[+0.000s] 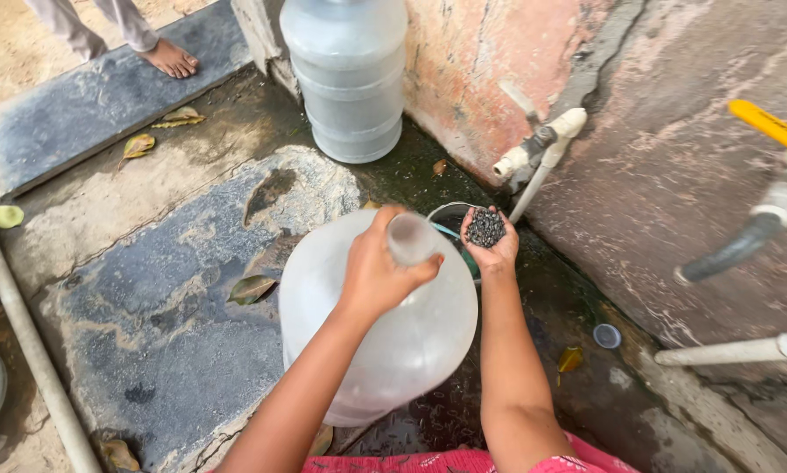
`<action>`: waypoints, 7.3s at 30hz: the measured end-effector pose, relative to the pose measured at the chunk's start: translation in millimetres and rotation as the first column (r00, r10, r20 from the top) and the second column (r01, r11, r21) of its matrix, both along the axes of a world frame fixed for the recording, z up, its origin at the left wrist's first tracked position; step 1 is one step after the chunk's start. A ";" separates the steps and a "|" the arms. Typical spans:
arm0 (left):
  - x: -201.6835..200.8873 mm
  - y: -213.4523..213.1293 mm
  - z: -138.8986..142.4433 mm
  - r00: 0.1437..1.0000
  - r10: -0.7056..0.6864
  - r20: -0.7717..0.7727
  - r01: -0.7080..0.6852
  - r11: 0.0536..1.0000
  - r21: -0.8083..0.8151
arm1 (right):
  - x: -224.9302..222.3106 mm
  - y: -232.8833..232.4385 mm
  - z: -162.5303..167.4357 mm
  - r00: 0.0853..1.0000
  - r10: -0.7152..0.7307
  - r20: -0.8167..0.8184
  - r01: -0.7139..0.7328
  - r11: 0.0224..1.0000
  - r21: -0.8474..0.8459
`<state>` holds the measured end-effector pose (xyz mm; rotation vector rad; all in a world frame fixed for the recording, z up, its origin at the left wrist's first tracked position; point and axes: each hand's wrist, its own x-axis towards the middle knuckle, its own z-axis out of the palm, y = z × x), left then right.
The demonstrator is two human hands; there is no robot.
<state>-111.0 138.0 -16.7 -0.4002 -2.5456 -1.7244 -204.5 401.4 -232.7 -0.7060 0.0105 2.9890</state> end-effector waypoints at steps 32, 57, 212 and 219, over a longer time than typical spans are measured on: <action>-64.9 126.9 -50.8 0.996 -0.091 0.008 0.087 0.919 -0.385 | 17.9 -6.7 136.8 0.949 -0.255 -0.186 0.315 0.740 0.594; -59.1 134.0 -45.0 0.997 -0.083 0.001 0.077 0.922 -0.379 | 7.2 -7.7 128.9 0.937 -0.230 -0.263 0.349 0.605 0.716; 55.5 -138.4 -16.0 0.973 -0.003 -0.229 0.056 0.973 0.225 | 134.7 -156.2 -78.4 0.200 0.504 0.840 -0.843 -0.348 0.410; 70.7 -112.6 -17.8 0.959 -0.015 -0.281 0.054 0.990 0.132 | 144.9 -147.1 -59.8 0.594 0.722 0.356 -0.759 0.354 0.547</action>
